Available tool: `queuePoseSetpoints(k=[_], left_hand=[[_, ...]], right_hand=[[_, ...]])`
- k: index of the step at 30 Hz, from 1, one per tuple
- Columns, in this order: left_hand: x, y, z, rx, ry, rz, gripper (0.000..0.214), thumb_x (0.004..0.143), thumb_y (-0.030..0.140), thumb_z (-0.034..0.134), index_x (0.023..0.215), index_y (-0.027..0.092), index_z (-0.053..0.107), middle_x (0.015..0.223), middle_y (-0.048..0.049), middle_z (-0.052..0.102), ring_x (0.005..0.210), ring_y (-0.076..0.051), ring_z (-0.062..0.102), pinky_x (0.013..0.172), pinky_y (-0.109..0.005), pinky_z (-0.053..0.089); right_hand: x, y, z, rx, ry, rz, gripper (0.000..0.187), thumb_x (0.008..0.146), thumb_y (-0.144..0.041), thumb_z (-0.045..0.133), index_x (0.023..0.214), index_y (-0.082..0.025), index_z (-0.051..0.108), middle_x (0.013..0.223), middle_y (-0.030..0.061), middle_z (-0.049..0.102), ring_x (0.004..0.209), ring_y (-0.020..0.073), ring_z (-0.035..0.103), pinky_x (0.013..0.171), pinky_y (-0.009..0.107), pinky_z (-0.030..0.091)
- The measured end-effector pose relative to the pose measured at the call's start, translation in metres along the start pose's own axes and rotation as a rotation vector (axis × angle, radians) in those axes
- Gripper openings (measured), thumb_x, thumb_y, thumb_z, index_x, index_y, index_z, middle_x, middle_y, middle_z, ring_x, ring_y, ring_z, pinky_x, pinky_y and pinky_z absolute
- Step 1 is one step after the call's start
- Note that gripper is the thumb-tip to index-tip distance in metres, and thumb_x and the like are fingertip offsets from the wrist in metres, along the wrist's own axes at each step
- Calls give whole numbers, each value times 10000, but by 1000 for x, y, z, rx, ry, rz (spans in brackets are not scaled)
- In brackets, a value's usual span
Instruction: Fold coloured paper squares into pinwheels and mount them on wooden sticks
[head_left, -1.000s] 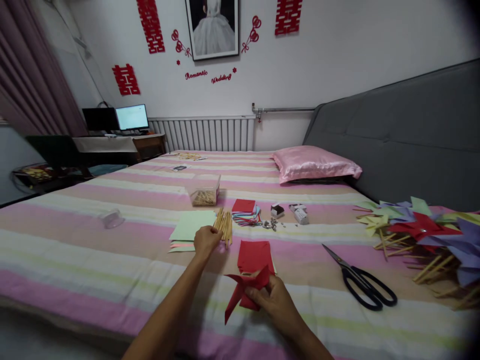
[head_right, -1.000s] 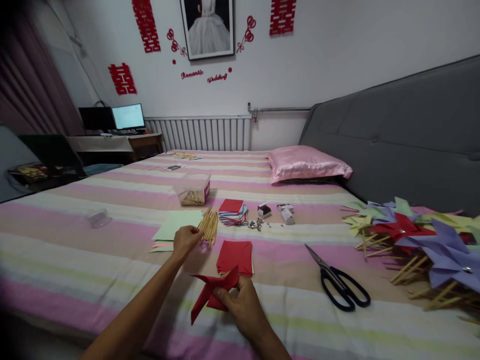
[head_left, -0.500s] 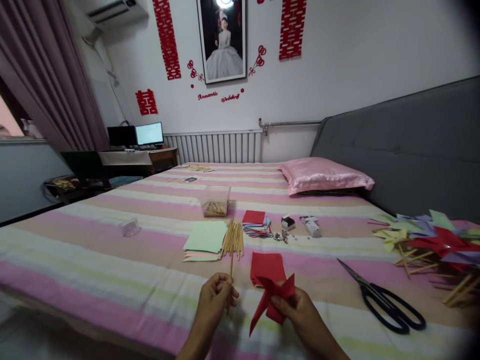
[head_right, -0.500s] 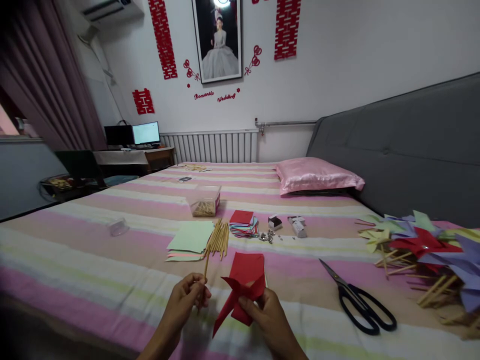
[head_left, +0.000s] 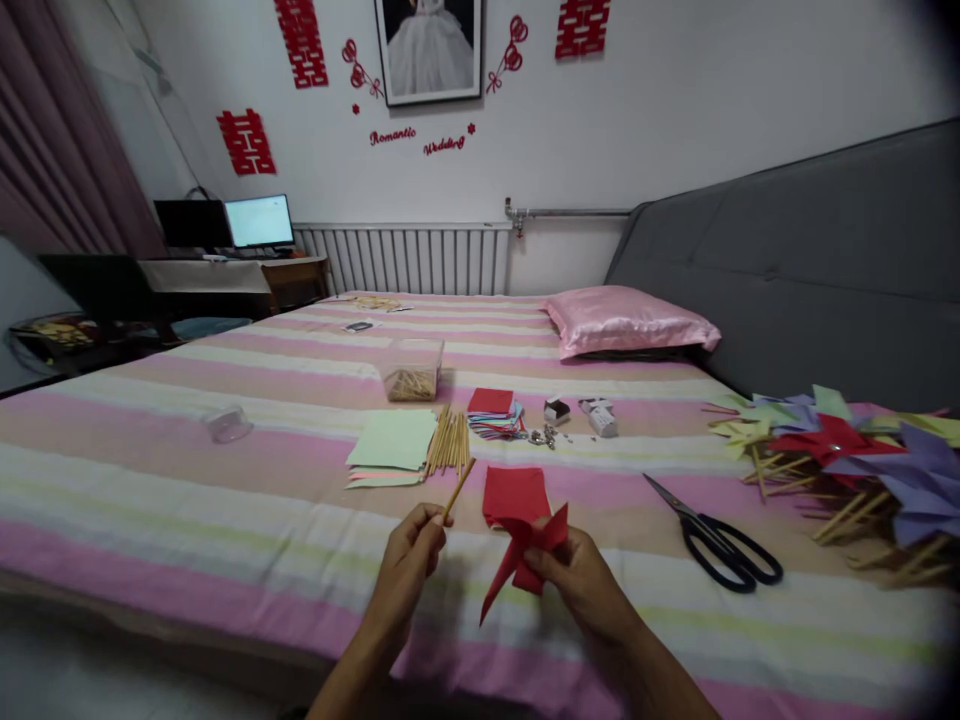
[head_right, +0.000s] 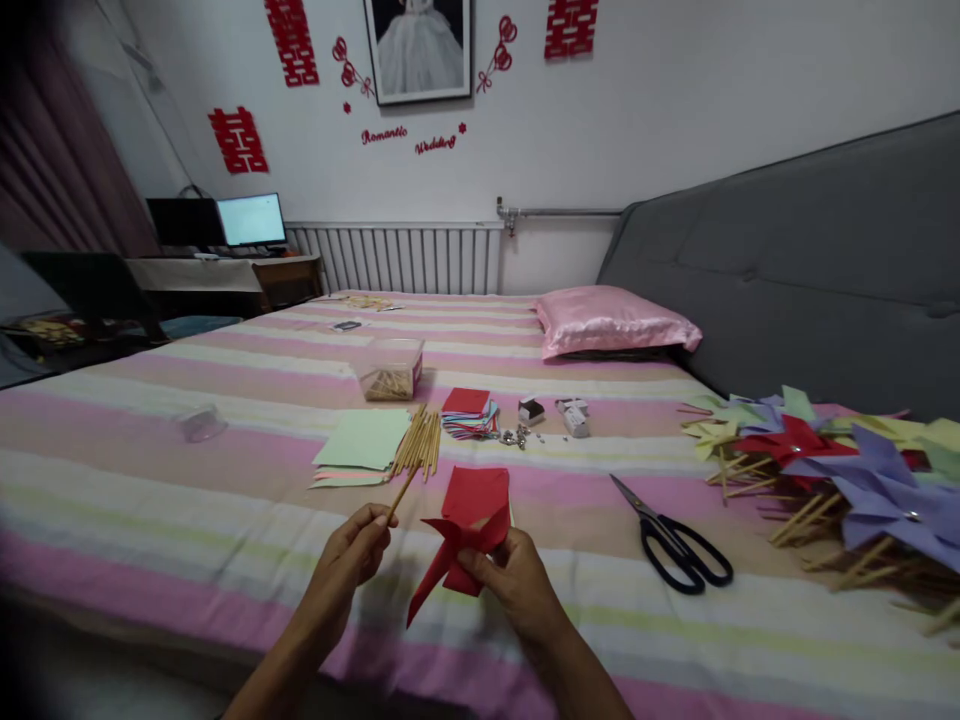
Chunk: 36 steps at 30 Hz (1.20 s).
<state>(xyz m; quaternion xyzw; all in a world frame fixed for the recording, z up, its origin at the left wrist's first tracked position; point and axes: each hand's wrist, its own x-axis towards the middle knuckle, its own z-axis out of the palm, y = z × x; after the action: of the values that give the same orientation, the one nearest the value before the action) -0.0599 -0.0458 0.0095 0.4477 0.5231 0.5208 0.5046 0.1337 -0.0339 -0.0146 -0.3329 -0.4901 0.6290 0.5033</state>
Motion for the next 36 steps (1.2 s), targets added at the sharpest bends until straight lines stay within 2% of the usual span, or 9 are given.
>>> queuePoseSetpoints(k=[4,7,10,14,18,22,27,36], left_hand=[[-2,2,0,13,-84,-1,215,764,375,538,725,164,544,527,84,293,442,-50,195,435,-188,126],[-5,4,1,71,-136,32,221,772,372,546,714,161,572,529,68,330,475,-62,254,458,-189,182],[-6,6,0,147,-175,86,219,760,366,572,697,160,615,537,48,394,516,-76,328,495,-194,241],[-5,7,-7,197,-198,111,215,723,369,620,678,162,654,531,32,450,537,-92,379,521,-206,277],[-4,7,-11,186,-214,82,192,678,355,671,689,163,671,591,2,535,581,-114,437,537,-215,306],[-4,9,-11,157,-223,109,184,662,344,687,674,161,675,624,-18,576,617,-135,480,562,-225,340],[-4,10,-11,162,-237,128,176,666,335,681,668,160,680,617,-21,583,613,-137,492,563,-226,348],[-1,5,-14,170,-256,88,163,670,325,660,658,162,672,575,-11,577,558,-119,448,531,-224,307]], right_hand=[[-3,-6,4,-87,38,-98,270,655,-408,718,774,-169,675,794,70,687,756,213,620,720,345,493],[-11,-16,8,-227,60,-299,165,709,-350,685,683,-191,647,763,50,656,754,195,605,735,335,481],[-20,-27,11,-418,104,-507,27,738,-223,664,713,-218,655,953,64,625,909,203,578,797,335,454],[-28,-32,13,-569,154,-649,112,732,-140,654,778,-241,665,1098,63,573,936,202,562,804,352,452],[-27,-30,14,-611,188,-691,112,742,-144,643,791,-241,671,1060,62,603,909,202,576,794,361,457],[-24,-27,15,-609,203,-695,121,736,-137,640,789,-243,667,968,47,646,876,200,591,806,373,439],[-24,-26,15,-619,235,-717,110,734,-145,638,780,-242,664,879,33,663,847,199,604,810,382,410],[-22,-25,16,-637,259,-731,113,720,-135,648,773,-233,661,844,30,662,816,192,612,790,364,408]])
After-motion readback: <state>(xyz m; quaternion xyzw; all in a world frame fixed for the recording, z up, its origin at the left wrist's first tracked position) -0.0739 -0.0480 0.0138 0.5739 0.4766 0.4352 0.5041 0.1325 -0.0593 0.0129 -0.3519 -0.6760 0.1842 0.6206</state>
